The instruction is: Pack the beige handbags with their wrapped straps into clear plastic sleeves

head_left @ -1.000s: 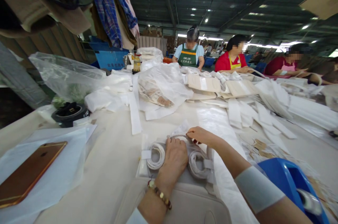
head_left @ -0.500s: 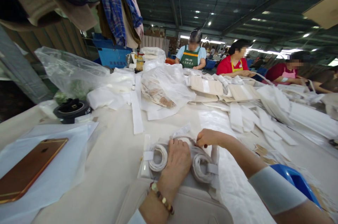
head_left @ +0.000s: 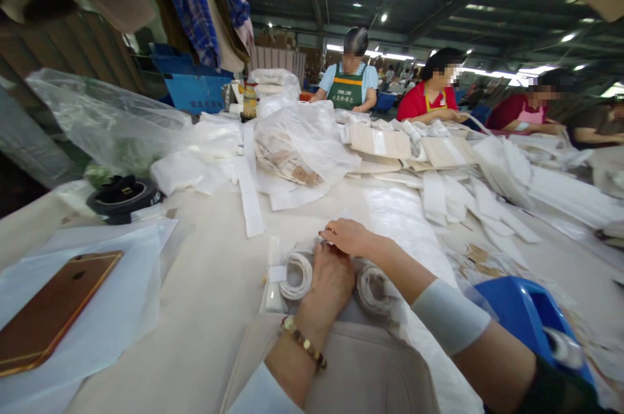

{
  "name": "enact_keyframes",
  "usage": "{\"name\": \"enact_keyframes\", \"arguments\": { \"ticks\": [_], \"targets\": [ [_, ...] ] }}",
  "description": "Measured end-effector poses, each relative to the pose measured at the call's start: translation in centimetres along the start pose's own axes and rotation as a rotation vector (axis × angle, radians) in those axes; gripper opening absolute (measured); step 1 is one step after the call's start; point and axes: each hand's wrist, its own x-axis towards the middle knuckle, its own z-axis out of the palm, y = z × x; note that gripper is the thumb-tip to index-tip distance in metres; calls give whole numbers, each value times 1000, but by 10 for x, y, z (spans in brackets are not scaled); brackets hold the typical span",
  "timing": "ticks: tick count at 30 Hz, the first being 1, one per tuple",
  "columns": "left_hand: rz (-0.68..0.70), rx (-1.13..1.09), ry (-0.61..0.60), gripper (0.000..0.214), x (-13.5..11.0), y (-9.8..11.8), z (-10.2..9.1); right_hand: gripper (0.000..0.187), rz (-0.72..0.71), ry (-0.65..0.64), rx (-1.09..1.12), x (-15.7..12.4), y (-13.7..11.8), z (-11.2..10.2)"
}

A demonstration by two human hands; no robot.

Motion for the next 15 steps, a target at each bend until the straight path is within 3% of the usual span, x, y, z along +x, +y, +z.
{"name": "enact_keyframes", "arguments": {
  "ticks": [2,4,5,7,9,10,12,15],
  "targets": [
    [2,0,-47,32,-2,-1,-1,29,74,108,-8,-33,-8,-1],
    [18,14,-85,29,-4,-2,-3,30,98,212,-9,-77,-21,11],
    [31,27,-98,27,-4,-1,-5,28,85,251,-6,-100,-29,25],
    [56,59,-120,25,-3,-1,-9,29,0,535,-32,-141,-44,65],
    [77,97,-147,25,-2,0,-14,37,-78,714,-176,-168,-57,109],
    [86,117,-163,24,-1,0,-17,43,-67,745,-219,-176,-62,127],
    [95,160,-192,20,1,1,-23,53,-28,676,-222,-185,-70,147],
    [90,226,-233,18,6,4,-32,61,-13,512,-85,-190,-75,143]
  ]
}}
